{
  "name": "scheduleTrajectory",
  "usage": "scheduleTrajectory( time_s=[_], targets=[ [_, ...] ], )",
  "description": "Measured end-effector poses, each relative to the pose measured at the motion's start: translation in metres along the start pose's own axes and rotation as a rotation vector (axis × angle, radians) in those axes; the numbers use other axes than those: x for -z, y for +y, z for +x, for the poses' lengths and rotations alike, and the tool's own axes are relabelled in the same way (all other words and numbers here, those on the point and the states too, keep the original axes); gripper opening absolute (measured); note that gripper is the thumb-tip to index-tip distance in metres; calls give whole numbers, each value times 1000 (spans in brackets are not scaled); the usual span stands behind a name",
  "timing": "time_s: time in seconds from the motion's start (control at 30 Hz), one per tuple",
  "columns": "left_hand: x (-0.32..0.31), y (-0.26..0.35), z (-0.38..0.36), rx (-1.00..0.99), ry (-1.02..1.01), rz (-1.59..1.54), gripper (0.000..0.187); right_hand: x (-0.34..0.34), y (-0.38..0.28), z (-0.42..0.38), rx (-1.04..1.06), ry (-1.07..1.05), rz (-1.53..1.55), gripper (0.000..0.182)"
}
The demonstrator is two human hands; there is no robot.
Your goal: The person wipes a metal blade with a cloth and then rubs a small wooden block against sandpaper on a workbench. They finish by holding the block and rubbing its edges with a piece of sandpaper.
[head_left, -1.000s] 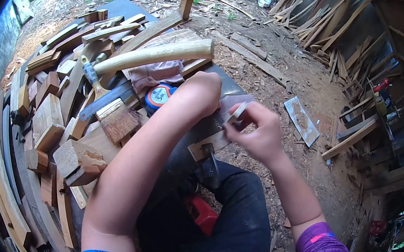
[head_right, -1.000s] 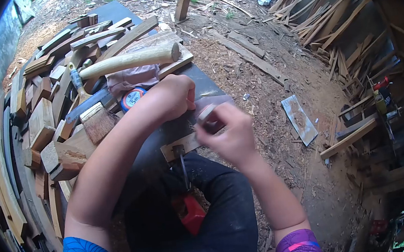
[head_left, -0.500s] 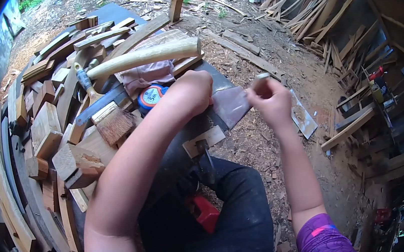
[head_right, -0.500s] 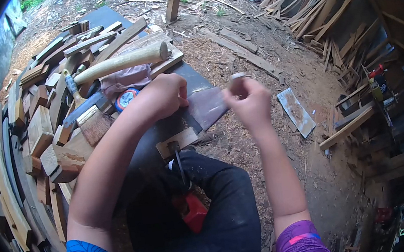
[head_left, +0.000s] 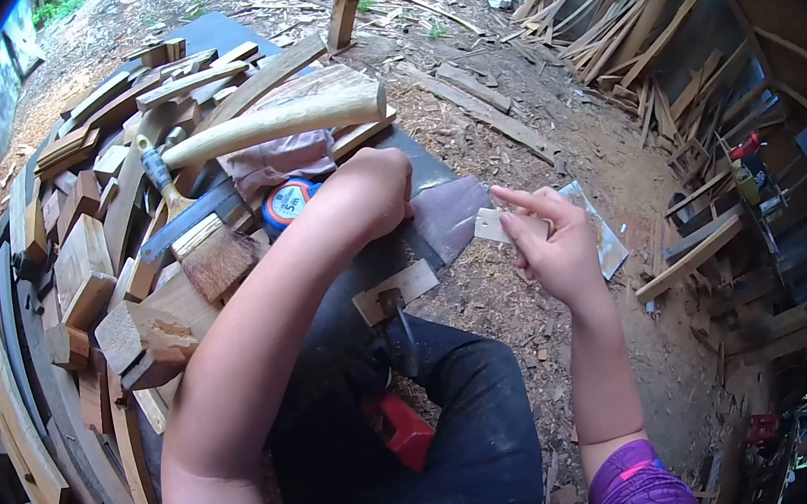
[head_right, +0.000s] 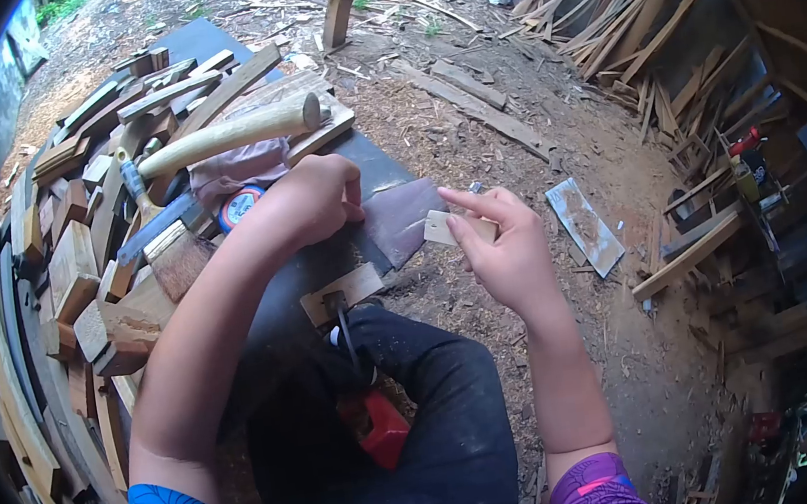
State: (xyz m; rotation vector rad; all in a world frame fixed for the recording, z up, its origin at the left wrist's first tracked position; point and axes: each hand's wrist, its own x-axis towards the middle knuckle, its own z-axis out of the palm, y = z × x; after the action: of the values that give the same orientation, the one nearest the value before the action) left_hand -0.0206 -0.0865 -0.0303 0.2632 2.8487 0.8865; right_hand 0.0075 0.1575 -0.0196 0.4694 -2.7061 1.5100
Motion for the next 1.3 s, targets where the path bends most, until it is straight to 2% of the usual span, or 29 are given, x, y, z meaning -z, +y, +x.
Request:
scheduleTrajectory(
  time_s=[0.1,0.13,0.17,0.27,0.43,0.5,0.53,0.63,0.67,0.7,0.77,0.83,0.9,1.0,1.03,1.1,1.13,1.17,1.23,1.3],
  targets=[
    [2,2,-1,13,-1,-23,19,4,4,14,9,-95,82,22],
    [2,3,-1,23,-2,-16,19,6,0,18,-104,-118,69,23],
    [1,3,-2,34,-7,-7,20,4,0,22,-101,-127,66,23],
    [1,3,-3,27,-2,-29,20,-10,9,24,-33,-64,398,41],
    [1,3,-1,10,-6,7,19,-13,6,23,-9,-98,407,41],
    [2,3,-1,32,-6,-9,19,-9,23,38,139,-56,291,35],
    [0,3,0,45,-4,-2,19,-9,27,45,134,-25,297,30],
    [-1,3,3,59,6,13,19,-27,24,42,252,64,103,30],
    [-2,3,3,56,1,28,19,-35,13,30,402,121,-132,32],
    [-2,2,1,60,-8,31,19,-42,9,22,435,49,-61,32],
    [0,4,-1,29,20,28,20,-45,7,22,427,21,-77,31],
    [-2,5,1,45,-5,17,20,-28,13,46,388,167,-330,30],
    [-2,2,1,29,8,14,19,-16,20,66,255,183,-249,30],
    [0,3,-1,18,38,19,19,-42,-5,37,490,9,-254,32],
    [0,4,-2,11,39,30,19,-45,-18,27,471,-42,-256,31],
    [-4,1,1,28,38,22,19,-32,-4,48,423,16,-364,30],
    [-4,2,0,26,35,15,19,-25,9,64,415,112,-392,28],
    [-5,2,0,25,35,16,19,-20,15,72,281,84,-224,29],
    [-4,1,0,10,53,24,18,-35,3,51,469,105,-397,28],
    [-2,2,-1,12,43,26,18,-43,-14,28,461,56,-328,27]
  ],
)
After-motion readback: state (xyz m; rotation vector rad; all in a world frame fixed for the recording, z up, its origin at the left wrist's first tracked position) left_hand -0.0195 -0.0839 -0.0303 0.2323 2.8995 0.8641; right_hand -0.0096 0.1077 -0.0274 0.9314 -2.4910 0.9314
